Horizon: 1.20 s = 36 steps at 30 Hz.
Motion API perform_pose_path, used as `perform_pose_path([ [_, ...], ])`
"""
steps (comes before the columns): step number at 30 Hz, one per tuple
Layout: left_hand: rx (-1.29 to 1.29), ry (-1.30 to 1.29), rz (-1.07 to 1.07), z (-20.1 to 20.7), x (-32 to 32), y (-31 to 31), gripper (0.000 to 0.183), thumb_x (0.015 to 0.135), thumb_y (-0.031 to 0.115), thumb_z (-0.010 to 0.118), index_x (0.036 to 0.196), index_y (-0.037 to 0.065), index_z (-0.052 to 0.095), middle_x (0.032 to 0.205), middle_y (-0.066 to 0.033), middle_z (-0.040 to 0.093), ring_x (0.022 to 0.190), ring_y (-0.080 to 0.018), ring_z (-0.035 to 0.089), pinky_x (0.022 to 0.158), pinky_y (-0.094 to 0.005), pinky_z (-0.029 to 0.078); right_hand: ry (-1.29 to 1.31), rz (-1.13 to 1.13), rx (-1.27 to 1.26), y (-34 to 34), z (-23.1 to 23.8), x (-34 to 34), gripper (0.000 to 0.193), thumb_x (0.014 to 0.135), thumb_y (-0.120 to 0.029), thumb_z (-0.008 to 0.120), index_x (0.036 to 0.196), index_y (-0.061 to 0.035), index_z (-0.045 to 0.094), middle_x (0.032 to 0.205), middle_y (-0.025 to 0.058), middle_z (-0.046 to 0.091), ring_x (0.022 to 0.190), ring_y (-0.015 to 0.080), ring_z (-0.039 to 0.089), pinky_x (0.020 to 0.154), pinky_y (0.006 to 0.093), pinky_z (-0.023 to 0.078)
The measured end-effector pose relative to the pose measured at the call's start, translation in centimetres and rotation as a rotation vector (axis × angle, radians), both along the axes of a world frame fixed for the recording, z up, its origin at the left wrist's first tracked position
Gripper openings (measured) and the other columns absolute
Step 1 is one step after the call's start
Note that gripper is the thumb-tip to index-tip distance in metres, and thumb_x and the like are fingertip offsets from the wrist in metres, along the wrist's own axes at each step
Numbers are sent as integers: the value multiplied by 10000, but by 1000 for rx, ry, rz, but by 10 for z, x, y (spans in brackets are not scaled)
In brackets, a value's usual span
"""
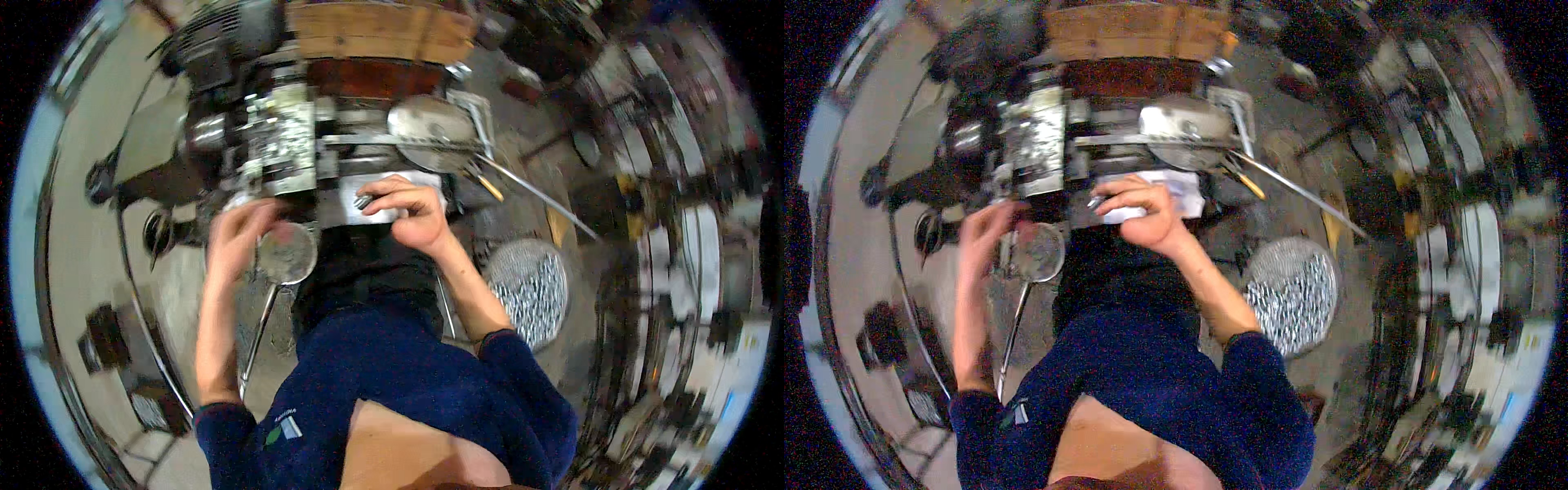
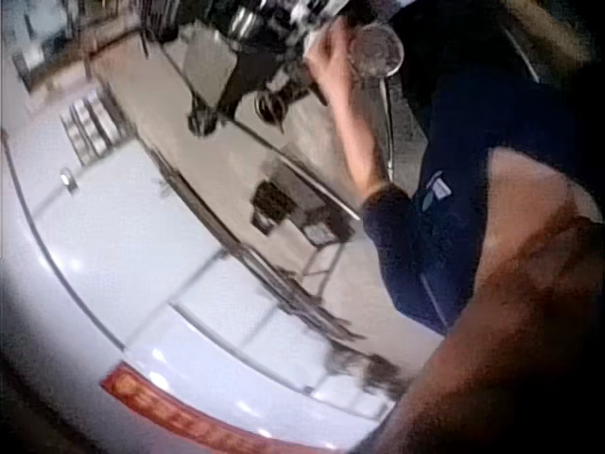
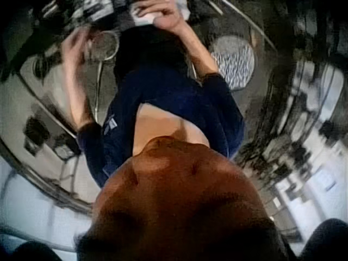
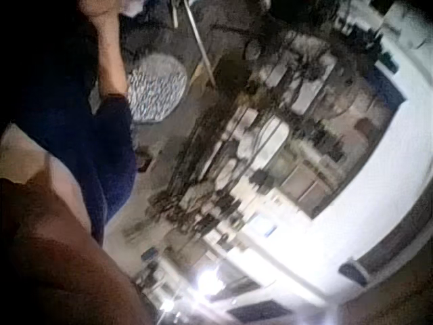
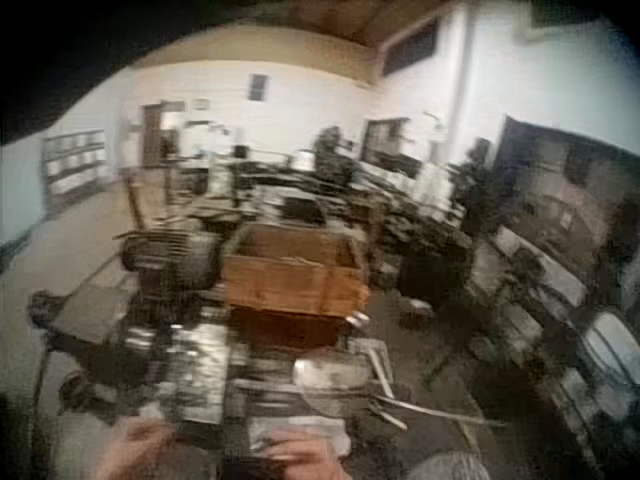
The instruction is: The person operates a manual lathe to machine metal parts, placing each piece into the chuck, tightening it, using a cutting tool to shape the metal, and then placing the finished part into a basket.
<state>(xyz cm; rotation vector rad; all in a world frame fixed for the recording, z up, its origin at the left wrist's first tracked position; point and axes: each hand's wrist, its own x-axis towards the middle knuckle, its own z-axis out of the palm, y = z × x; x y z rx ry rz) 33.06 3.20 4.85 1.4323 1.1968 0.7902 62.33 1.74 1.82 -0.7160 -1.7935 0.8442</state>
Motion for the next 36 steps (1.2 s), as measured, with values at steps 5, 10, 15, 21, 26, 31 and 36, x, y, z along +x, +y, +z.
perform_pose_path([
  [5, -184, -555, -210, -6, 48, -1, 449, 934, 374, 418, 855, -28, 600, 682, -107, 619, 637, -183, 613, 619, -274, 476, -62, 31, 115, 16, 19, -61, 356, 572, -238, 618, 875, -62, 682, 1058, 133, 619, 941, 288, 555, 825, 376, 432],
  [10, 76, -121, -91, -13, 25, 0, 383, 899, 324, 518, 749, -12, 622, 554, -34, 559, 516, -93, 524, 483, -251, 411, -323, -37, 332, 12, 29, -85, 325, 536, -154, 607, 834, -28, 635, 958, 150, 594, 851, 324, 541, 743, 386, 470],
  [15, 89, 121, -66, 10, 5, 5, 360, 871, 281, 543, 688, -23, 608, 560, -14, 534, 528, -63, 478, 473, -241, 364, -429, 100, 341, 29, 41, -101, 279, 542, -191, 614, 775, -38, 624, 894, 126, 590, 802, 307, 522, 706, 383, 462],
  [21, 198, 12, -14, 13, -38, 9, 274, 851, 246, 578, 907, -19, 616, 618, -28, 569, 583, -67, 515, 513, -242, 412, -529, 211, 414, 67, 62, -129, 226, 545, -191, 612, 731, -67, 642, 802, 75, 591, 777, 282, 521, 681, 372, 466],
  [26, 189, 117, 395, 19, -140, -17, 256, 836, 163, 570, 1023, -10, 590, 681, -32, 583, 572, -90, 566, 487, -229, 426, -983, -31, 569, 132, 61, -166, 248, 529, -212, 602, 730, -92, 685, 759, 51, 613, 824, 247, 530, 766, 370, 427],
  [31, 222, 342, 844, -24, -271, -73, 274, 807, 89, 512, 1048, -23, 582, 678, -58, 590, 542, -117, 571, 491, -253, 427, -1369, -119, 574, 178, 42, -201, 210, 554, -262, 605, 652, -91, 679, 715, 60, 636, 890, 240, 540, 986, 447, 285],
  [36, 169, 948, 804, -55, -300, -140, 320, 799, 105, 557, 1088, -32, 558, 698, -116, 574, 637, -168, 579, 619, -311, 472, -1346, -170, 576, 189, 30, -204, 214, 551, -265, 615, 667, -99, 683, 718, 77, 647, 951, 273, 543, 1032, 498, 220],
])
